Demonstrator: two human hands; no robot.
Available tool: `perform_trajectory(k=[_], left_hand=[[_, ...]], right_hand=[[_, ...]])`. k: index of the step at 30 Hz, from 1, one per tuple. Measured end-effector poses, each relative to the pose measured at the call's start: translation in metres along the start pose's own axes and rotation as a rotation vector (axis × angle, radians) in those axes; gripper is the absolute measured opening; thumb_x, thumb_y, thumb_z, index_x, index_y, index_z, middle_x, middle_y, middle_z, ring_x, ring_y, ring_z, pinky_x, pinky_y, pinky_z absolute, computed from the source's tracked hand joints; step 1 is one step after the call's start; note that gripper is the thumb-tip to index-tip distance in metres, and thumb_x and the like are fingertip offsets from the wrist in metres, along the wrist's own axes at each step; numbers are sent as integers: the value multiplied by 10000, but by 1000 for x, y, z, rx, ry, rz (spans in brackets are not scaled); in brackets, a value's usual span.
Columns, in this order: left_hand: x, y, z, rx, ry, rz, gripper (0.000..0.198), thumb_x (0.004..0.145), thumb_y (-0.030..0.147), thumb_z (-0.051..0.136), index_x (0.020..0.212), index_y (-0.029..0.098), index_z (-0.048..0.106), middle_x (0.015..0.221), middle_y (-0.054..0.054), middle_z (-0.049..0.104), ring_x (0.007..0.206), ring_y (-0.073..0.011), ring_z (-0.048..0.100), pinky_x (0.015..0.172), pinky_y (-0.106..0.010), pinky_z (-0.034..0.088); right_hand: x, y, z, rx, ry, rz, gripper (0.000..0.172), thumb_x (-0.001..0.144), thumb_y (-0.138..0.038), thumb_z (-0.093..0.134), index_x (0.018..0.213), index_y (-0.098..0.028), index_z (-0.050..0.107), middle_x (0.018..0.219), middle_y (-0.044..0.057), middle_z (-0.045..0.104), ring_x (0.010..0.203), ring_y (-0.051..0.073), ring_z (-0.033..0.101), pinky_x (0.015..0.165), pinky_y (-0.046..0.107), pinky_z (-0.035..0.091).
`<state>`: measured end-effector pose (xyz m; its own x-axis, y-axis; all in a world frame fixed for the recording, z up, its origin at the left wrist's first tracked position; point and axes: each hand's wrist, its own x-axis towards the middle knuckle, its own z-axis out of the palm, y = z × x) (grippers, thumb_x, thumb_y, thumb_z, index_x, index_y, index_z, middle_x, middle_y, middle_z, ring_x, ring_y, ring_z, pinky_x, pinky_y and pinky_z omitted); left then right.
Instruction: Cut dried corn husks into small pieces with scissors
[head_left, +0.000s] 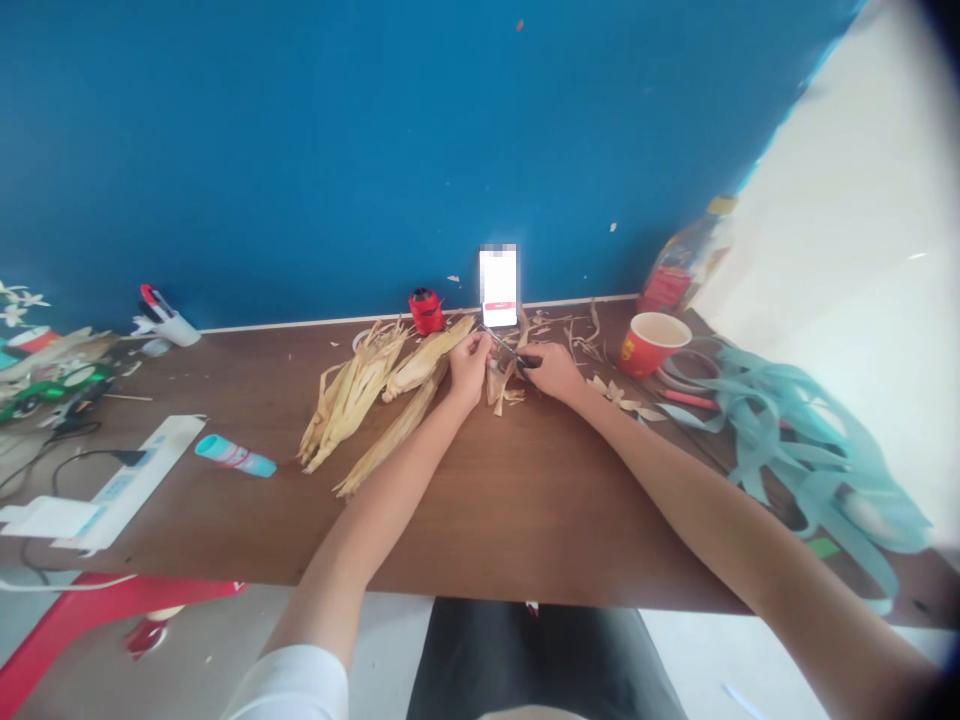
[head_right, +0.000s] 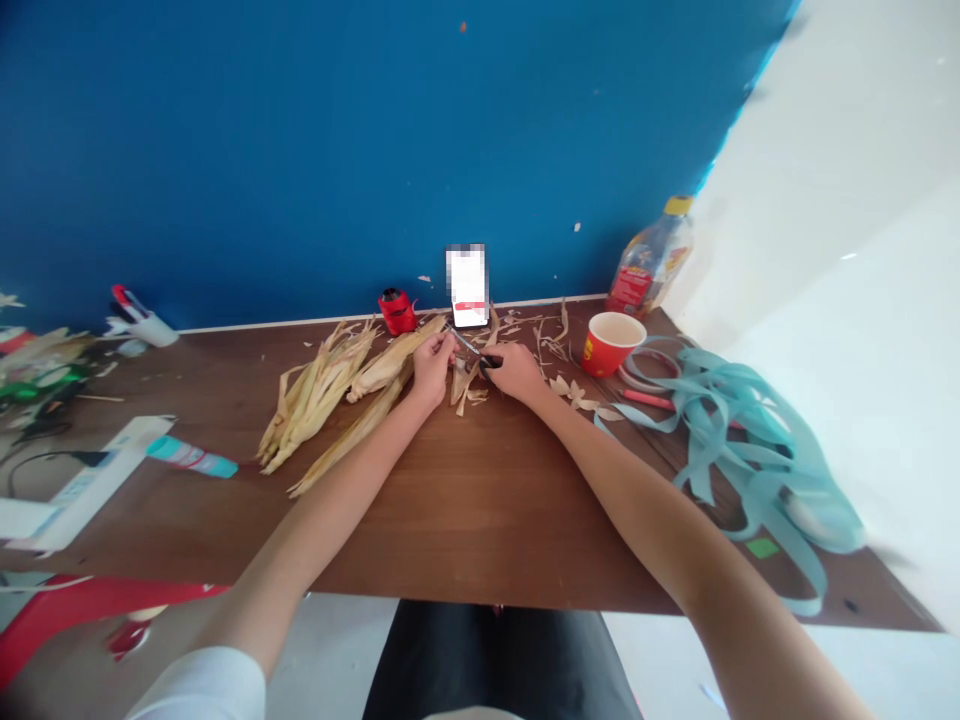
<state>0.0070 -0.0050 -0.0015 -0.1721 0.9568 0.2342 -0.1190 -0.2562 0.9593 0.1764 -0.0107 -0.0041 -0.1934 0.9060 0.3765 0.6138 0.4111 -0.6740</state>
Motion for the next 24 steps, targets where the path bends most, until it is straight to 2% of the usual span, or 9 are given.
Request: perform_trajectory(k=[10,17,20,24], left_hand=[[1,-1,1,44,3,-17,180,799,361,674,822,183,677,677,-11,623,561,-82,518,520,-200,397],[0,-2,1,154,11,104,116,815,290,636,780,195,691,751,-11,671,737,-123,620,657,-226,463],[-2,1,0,146,-1,88,153,840,333,627,867,210,713,818,-22,697,782,-131,626,667,-232,478],[-2,4,0,88,-27,27,224,862,394,623,965,218,716,799,-36,700,695,-114,609,614,-231,471]], right_hand=[[5,12,-10,-117,-37,-62,277,689,-223,668,933,-266,792,847,24,760,774,230,672,701,311,486],[6,11,-15,-205,-69,-74,285,692,-211,668,944,-269,790,892,34,767,829,247,678,720,318,484],[5,10,-15,-142,-15,-60,284,707,-201,649,949,-255,786,874,29,766,801,235,679,715,311,492],[3,10,-15,0,128,-36,298,727,-205,619,978,-210,779,880,27,764,769,225,684,734,311,508]])
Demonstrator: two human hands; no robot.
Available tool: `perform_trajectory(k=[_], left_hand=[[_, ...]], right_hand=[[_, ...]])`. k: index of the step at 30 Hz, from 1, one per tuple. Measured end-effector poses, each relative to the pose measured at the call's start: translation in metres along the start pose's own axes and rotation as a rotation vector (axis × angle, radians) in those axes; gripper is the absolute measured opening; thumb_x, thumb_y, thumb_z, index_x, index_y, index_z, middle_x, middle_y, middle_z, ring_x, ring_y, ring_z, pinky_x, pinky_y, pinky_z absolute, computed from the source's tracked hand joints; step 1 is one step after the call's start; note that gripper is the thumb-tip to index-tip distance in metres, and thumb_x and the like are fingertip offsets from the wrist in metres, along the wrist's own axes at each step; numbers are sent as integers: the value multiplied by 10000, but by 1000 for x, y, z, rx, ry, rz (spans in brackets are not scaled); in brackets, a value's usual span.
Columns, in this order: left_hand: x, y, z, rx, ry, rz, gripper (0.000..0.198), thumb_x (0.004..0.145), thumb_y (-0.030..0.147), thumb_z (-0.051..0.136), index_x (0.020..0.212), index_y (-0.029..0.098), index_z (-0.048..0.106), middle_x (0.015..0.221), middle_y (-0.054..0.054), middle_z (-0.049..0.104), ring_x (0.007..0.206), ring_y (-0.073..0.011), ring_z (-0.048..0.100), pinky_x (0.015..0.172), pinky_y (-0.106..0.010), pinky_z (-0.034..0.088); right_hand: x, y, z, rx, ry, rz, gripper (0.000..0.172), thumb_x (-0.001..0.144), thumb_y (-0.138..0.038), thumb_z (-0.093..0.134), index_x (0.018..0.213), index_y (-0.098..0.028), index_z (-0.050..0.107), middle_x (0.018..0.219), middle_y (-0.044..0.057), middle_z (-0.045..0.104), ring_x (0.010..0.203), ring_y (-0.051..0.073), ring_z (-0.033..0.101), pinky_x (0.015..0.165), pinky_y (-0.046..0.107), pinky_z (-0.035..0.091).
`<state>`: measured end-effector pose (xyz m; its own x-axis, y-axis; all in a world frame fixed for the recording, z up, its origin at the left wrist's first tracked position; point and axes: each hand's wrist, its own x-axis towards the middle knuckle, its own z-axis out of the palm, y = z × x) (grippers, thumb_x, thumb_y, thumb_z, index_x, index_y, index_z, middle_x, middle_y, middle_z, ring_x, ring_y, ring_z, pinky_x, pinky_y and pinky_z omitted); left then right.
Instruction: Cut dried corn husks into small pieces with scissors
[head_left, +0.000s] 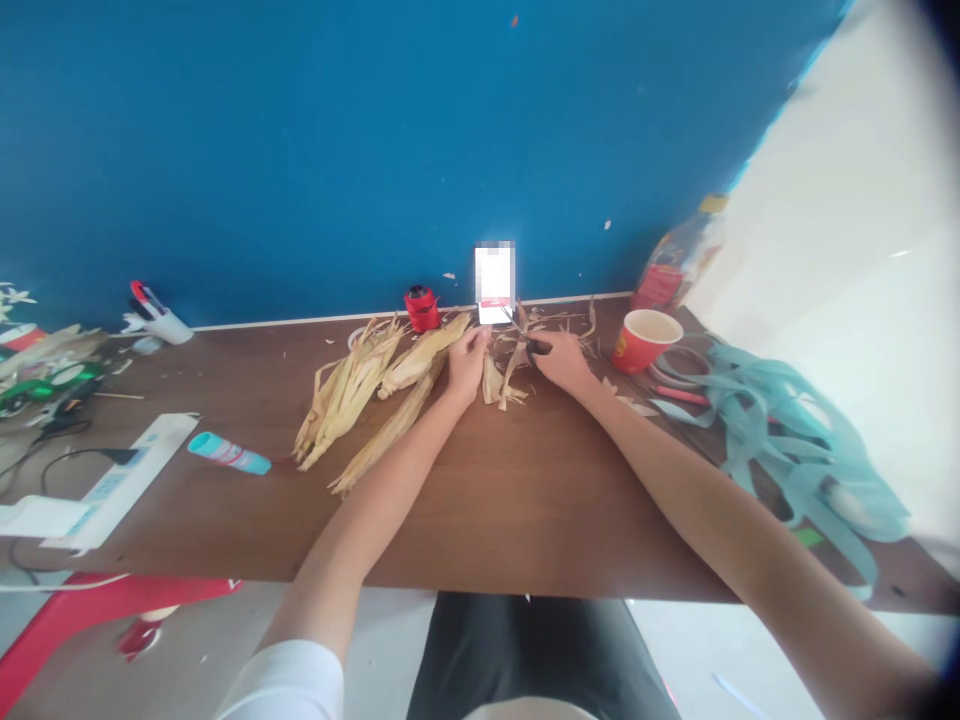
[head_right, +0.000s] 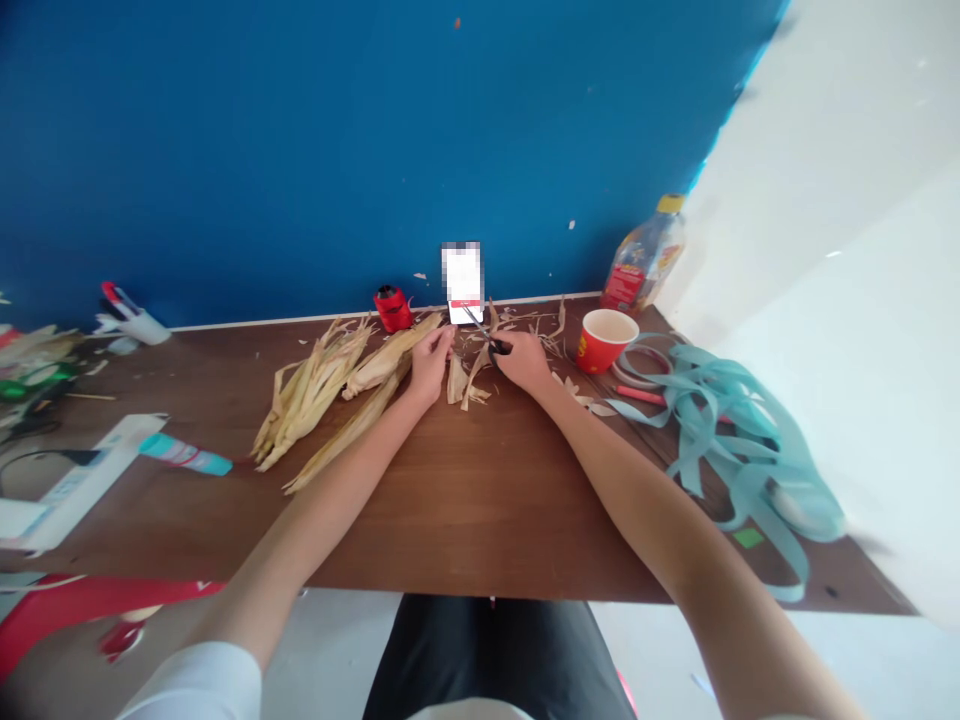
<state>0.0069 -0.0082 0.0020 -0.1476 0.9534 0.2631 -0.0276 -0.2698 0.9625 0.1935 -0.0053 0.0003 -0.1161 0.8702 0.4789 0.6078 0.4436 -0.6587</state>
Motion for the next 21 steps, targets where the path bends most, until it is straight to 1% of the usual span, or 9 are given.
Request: perform_trajectory(k=[2,3,6,9,13,15,18,19,21], left_hand=[[1,0,0,-27,2,-18,231,853,412,641,944,209,705,772,-38,691,659,-107,594,602,-230,469],[1,-1,0,-37,11,-27,233,847,419,650,924,204,695,767,-39,686,653,-106,589,600,-228,469],[4,-3,1,-67,38,-45,236,836,426,665,874,192,657,764,-35,667,647,-98,581,601,-221,466],[5,-5,1,-75,32,-54,244,842,430,658,859,189,628,716,-15,629,615,-91,561,584,-220,456],[3,-2,2,-48,-11,-51,242,860,437,632,860,195,610,682,-8,599,586,-88,534,547,-215,435],[1,0,3,-32,-66,-36,231,860,427,633,873,198,604,702,-5,604,557,-76,510,529,-208,419],[-2,1,4,-8,-160,-18,240,844,422,646,898,192,603,710,4,606,501,-62,469,502,-210,387],[-2,1,4,-2,-172,-15,248,836,423,652,899,187,607,706,3,607,511,-67,483,516,-214,394],[-2,0,4,6,-181,-15,257,817,417,669,893,176,621,718,-5,622,569,-89,537,575,-230,434]], right_hand=[[0,1,0,41,23,17,298,717,-212,630,975,-190,778,883,37,764,770,230,685,731,315,511],[0,1,1,54,14,22,295,714,-221,639,971,-186,779,883,41,765,769,233,684,723,316,511],[0,1,2,57,-58,10,287,711,-244,652,963,-195,780,881,40,764,747,224,672,701,312,504],[-1,-3,1,22,-133,-42,258,713,-240,643,930,-211,781,854,22,757,720,201,648,677,291,484],[-2,-6,0,-7,-161,-71,212,714,-234,639,876,-209,773,787,6,738,721,190,632,651,264,455],[-2,-6,0,-17,-143,-68,217,719,-235,631,887,-211,767,795,10,736,727,194,635,658,269,458],[-1,-6,1,9,-34,-32,255,721,-224,614,931,-206,757,853,32,744,757,209,652,718,301,486],[0,-6,2,46,17,-7,271,723,-224,611,953,-197,751,864,41,744,763,212,657,737,312,495],[1,-8,3,169,79,50,307,744,-263,615,1015,-175,728,855,51,736,744,207,656,722,317,509]])
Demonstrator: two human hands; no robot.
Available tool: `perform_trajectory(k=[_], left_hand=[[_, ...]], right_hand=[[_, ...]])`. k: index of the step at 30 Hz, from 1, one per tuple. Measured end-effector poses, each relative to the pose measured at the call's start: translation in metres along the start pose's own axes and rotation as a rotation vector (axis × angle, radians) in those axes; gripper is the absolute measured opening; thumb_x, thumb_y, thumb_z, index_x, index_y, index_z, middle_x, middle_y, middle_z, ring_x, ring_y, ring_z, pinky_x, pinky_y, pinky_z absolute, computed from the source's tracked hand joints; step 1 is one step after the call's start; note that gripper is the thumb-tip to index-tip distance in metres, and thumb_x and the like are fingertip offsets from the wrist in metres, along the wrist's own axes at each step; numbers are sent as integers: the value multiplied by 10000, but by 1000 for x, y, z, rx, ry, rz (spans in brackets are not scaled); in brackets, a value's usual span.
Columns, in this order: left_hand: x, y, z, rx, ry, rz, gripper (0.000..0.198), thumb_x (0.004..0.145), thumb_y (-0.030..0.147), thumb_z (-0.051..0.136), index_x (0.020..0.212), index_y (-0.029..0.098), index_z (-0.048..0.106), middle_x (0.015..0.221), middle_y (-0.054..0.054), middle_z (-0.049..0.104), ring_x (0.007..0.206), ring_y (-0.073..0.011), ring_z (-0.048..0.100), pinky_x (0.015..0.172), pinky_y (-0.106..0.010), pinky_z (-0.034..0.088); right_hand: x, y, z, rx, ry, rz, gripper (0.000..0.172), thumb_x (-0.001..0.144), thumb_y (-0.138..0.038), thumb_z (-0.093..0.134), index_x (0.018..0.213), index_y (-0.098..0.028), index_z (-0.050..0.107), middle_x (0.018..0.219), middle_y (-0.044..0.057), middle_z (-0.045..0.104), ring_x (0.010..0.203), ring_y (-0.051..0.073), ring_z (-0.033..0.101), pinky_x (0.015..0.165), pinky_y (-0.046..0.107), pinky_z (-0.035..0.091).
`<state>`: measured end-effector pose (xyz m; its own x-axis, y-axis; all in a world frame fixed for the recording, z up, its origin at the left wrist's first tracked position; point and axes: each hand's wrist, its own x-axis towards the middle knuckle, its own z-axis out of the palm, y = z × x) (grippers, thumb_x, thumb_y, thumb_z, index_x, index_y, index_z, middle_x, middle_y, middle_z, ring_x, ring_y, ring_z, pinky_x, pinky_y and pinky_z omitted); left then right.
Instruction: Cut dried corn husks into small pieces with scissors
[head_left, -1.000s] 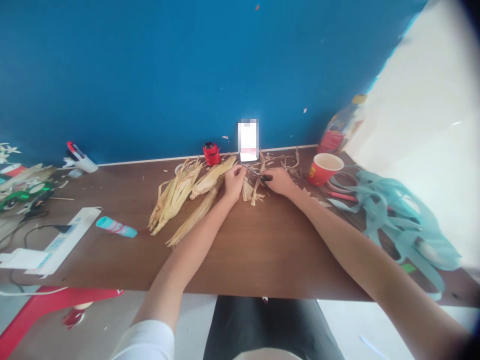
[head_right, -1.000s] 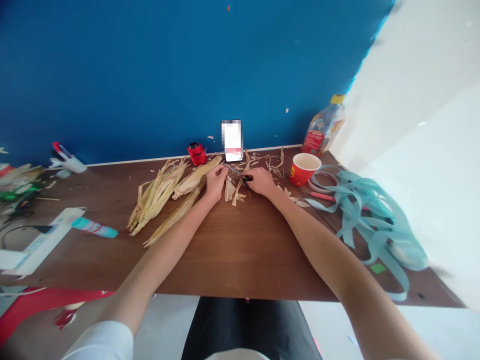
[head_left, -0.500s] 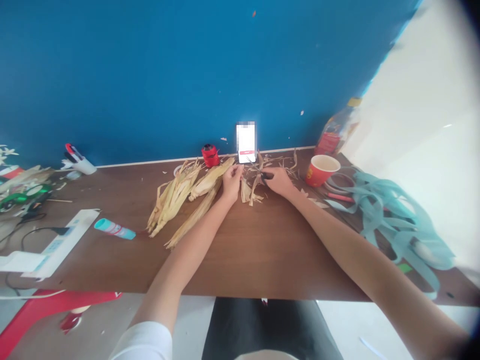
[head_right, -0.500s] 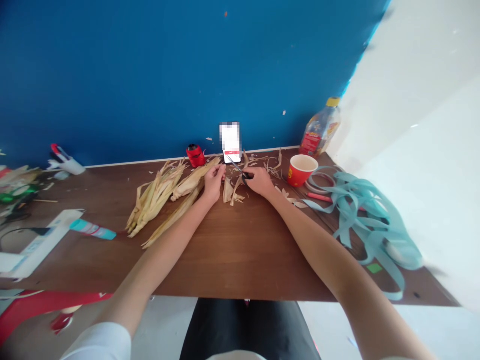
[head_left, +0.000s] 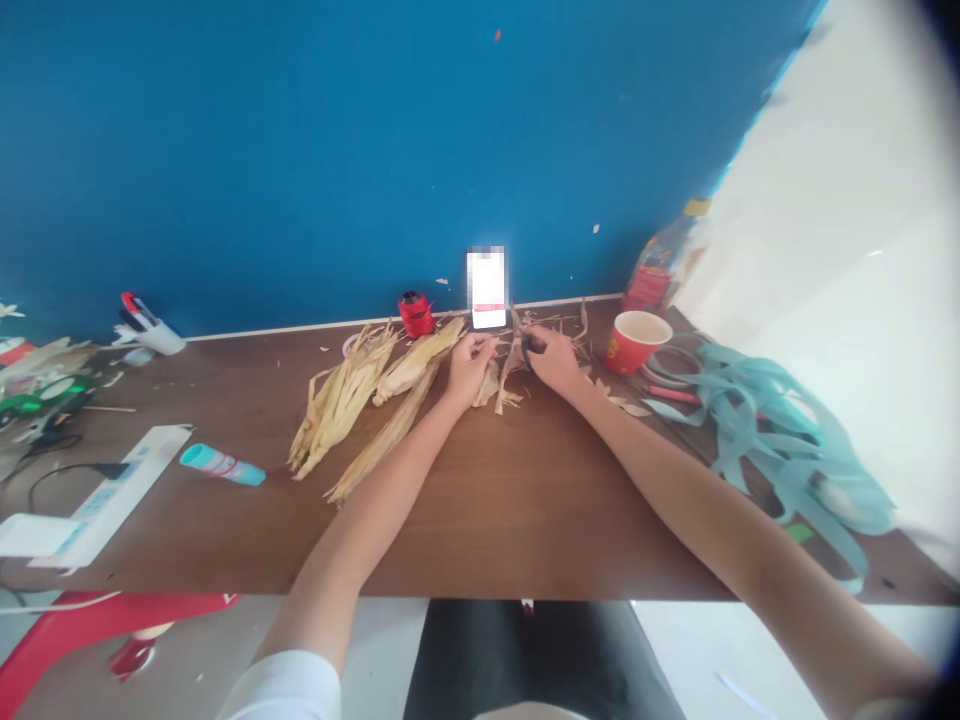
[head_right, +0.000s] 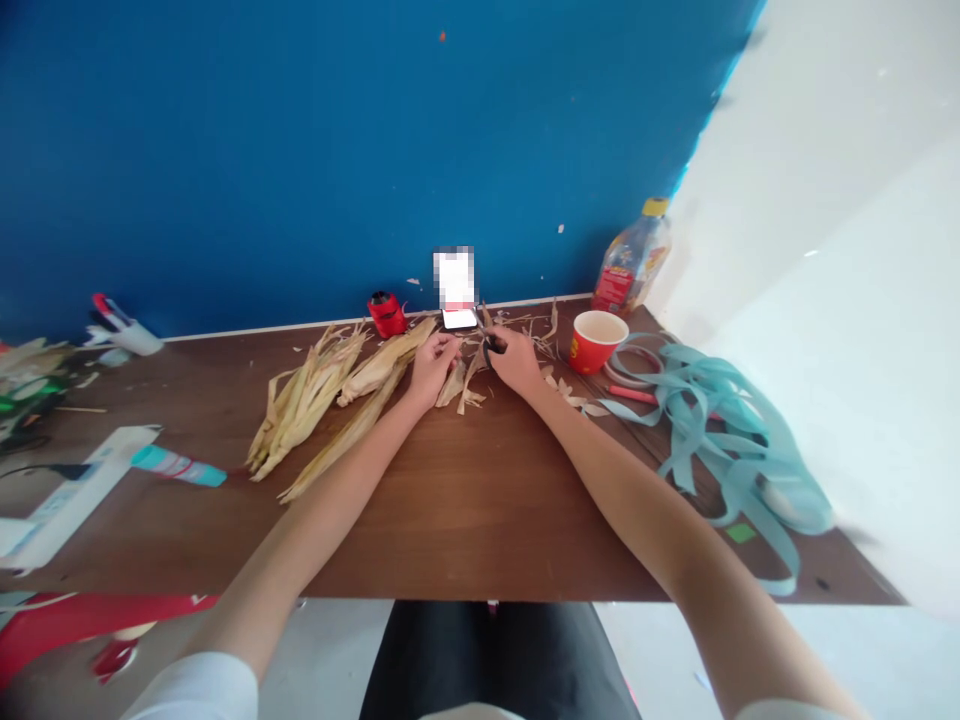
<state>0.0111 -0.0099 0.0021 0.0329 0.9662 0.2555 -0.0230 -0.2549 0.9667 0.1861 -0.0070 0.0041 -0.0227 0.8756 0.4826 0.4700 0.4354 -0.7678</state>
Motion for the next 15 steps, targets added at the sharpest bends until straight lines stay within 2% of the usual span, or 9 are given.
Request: perform_trajectory(k=[3,7,10,15], left_hand=[[1,-2,0,3,-3,8,245,774,383,705,874,165,653,777,-26,664,678,-125,600,684,-264,477],[2,-3,1,35,-24,65,185,766,331,697,844,163,688,857,-48,699,779,-150,620,760,-276,478],[2,-2,2,55,-39,68,140,806,303,647,824,166,673,861,-41,685,773,-141,601,725,-257,468],[2,2,4,1,-28,-25,119,872,258,544,796,171,571,806,-9,618,649,-98,540,615,-225,424]], right_hand=[[2,-4,3,161,2,35,375,769,-340,631,1098,-166,679,825,41,717,719,186,645,697,308,522],[1,-8,6,218,-8,23,403,744,-345,666,1106,-167,663,873,47,716,788,185,655,743,309,530],[-1,-10,8,216,-71,49,365,722,-306,673,1052,-150,690,862,54,725,773,192,657,721,307,526],[-6,-18,8,157,-131,47,320,690,-217,653,993,-161,738,886,43,748,791,204,669,718,294,519]])
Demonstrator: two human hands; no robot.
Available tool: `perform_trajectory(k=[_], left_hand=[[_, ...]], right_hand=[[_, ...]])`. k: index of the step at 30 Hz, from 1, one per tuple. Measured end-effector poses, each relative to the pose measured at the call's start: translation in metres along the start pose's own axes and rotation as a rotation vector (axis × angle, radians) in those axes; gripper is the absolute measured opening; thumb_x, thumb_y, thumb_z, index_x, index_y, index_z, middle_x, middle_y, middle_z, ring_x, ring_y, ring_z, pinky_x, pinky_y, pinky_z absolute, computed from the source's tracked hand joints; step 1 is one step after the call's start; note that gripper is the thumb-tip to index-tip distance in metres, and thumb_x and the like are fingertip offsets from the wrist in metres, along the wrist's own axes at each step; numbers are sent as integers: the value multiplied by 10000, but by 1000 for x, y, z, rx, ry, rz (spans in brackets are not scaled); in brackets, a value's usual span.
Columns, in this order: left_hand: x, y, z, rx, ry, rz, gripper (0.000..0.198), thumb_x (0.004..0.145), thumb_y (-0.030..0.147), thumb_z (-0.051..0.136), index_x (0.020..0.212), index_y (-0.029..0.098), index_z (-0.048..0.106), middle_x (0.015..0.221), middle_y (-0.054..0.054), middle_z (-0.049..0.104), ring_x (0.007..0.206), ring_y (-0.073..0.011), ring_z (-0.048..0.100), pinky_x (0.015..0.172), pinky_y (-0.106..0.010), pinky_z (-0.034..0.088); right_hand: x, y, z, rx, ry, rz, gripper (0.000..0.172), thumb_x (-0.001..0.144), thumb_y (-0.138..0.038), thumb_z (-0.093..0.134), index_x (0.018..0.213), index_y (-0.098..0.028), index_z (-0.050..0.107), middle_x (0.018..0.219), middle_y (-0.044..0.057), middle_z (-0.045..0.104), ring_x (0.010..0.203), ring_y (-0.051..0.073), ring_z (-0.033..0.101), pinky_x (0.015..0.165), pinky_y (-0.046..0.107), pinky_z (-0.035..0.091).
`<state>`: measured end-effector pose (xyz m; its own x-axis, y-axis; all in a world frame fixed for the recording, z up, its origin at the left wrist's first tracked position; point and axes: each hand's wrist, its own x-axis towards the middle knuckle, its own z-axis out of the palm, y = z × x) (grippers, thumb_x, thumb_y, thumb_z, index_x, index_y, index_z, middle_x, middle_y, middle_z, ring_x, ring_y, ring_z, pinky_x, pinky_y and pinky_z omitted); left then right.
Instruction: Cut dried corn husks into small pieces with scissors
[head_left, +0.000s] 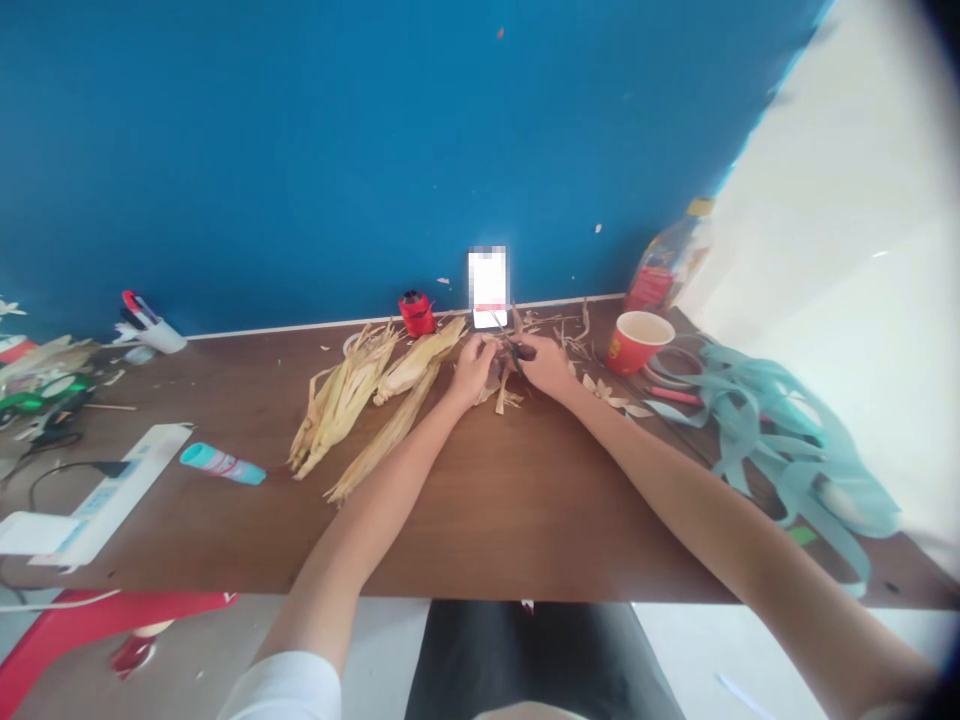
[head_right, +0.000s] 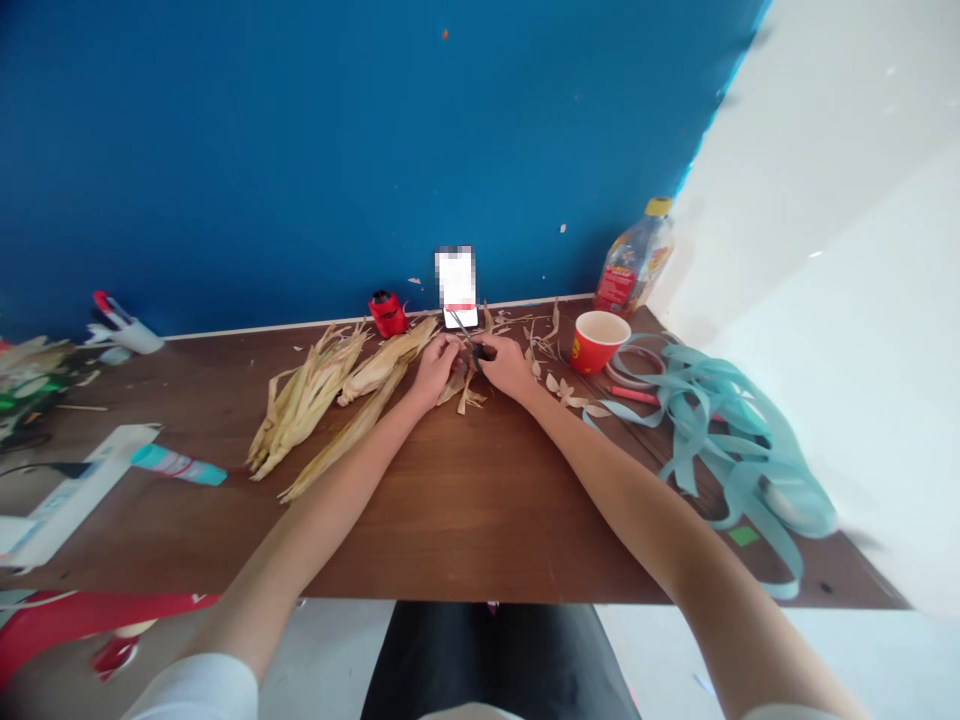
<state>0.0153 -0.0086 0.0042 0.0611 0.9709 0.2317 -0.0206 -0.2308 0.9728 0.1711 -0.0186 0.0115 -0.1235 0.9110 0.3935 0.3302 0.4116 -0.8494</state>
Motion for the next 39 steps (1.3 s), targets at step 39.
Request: perform_trajectory(k=[39], left_hand=[[5,-8,-6,-195,145,0,247,880,351,610,740,165,528,691,12,540,544,-54,456,534,-189,369]], right_hand=[[-9,-7,2,-477,-57,-64,257,744,-228,579,930,-243,757,797,9,734,737,189,631,648,258,414]])
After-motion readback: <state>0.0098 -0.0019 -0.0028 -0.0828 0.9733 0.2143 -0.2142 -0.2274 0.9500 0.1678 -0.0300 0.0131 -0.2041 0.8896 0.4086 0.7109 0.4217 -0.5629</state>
